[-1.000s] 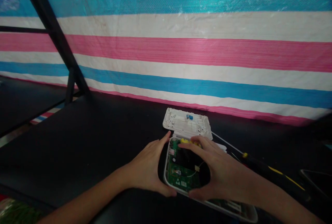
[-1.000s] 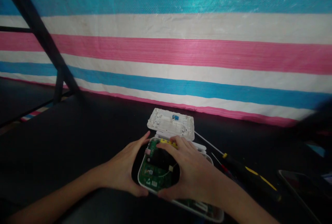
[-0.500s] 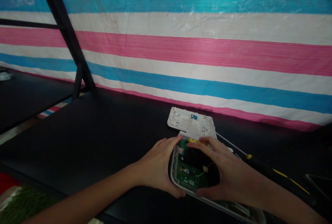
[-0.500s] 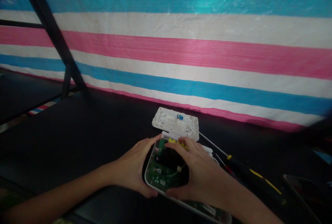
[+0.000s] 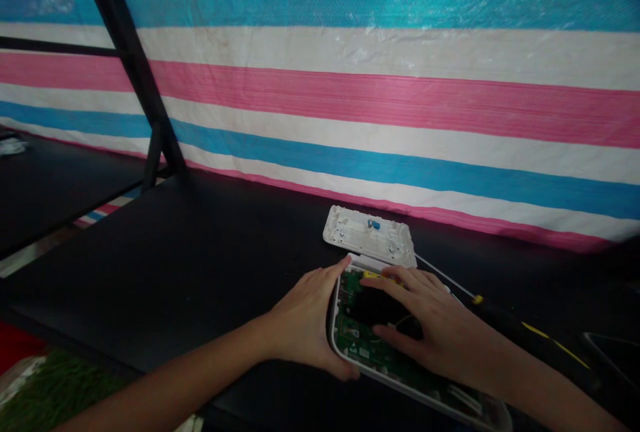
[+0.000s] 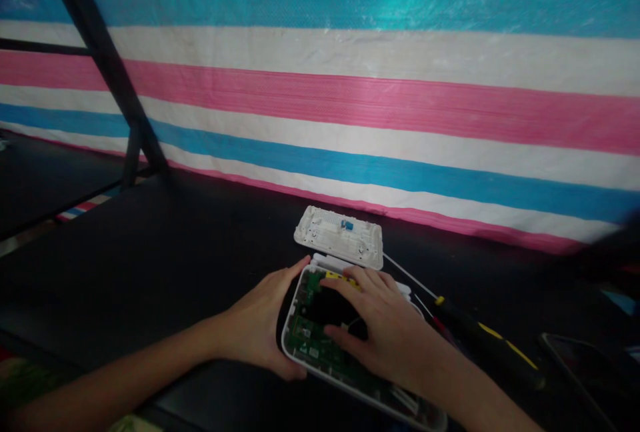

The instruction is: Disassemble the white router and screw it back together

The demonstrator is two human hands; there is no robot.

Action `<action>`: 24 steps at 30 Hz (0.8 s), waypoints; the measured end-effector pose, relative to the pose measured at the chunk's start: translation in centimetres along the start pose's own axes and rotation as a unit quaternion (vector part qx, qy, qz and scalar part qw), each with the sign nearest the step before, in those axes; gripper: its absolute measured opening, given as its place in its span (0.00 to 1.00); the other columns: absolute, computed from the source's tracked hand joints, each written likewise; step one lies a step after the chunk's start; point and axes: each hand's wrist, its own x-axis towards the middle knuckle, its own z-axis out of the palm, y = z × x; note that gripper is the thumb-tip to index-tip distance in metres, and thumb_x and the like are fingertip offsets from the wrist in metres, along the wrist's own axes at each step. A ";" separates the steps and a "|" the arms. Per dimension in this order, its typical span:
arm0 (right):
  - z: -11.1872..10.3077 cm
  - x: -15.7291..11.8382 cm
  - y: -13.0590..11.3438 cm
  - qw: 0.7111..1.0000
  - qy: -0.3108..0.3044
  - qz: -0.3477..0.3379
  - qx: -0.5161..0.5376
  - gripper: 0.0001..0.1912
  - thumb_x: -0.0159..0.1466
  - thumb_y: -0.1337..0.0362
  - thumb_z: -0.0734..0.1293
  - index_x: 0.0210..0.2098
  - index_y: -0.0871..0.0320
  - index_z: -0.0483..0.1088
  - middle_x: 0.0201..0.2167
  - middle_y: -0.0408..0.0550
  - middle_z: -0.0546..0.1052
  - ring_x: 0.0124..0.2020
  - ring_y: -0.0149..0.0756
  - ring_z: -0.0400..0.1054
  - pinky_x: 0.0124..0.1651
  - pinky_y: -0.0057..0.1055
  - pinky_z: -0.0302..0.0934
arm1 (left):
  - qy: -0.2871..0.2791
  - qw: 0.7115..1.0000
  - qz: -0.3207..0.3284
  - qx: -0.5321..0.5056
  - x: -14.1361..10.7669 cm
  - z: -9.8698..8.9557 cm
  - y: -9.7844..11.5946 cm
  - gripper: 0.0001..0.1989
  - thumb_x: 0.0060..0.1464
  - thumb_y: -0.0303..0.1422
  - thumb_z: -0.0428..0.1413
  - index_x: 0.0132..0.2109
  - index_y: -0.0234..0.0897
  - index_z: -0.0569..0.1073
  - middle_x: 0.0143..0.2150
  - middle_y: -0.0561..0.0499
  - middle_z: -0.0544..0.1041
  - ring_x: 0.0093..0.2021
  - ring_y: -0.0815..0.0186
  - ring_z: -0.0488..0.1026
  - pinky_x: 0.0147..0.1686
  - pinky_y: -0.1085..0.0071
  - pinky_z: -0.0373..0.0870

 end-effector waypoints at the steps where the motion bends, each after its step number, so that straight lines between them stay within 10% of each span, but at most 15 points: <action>1: 0.1 -0.1 0.0 1.000 0.019 -0.006 -0.010 0.25 0.63 0.50 0.61 0.59 0.43 0.56 0.55 0.45 0.64 0.57 0.41 0.57 0.59 0.48 0.54 | 0.004 1.000 0.003 0.001 0.0 0.0 0.0 0.64 0.29 0.44 0.66 0.68 0.27 0.40 0.68 0.31 0.51 0.65 0.44 0.52 0.62 0.48 0.50; 14: -0.2 -1.4 1.3 0.959 0.260 0.014 -0.116 0.24 0.67 0.50 0.54 0.59 0.51 0.60 0.63 0.49 0.56 0.61 0.47 0.54 0.57 0.49 0.57 | 0.034 0.998 0.049 -0.001 -0.2 0.4 -0.3 0.66 0.28 0.45 0.68 0.68 0.34 0.37 0.67 0.36 0.53 0.65 0.46 0.53 0.62 0.51 0.51; 24: 0.7 -2.0 0.4 0.980 0.164 0.002 -0.110 0.20 0.68 0.53 0.54 0.52 0.53 0.68 0.54 0.49 0.69 0.55 0.42 0.63 0.59 0.51 0.53 | 0.009 1.000 -0.007 0.006 -0.4 0.3 0.1 0.67 0.26 0.42 0.69 0.67 0.32 0.38 0.67 0.33 0.52 0.65 0.44 0.52 0.61 0.48 0.50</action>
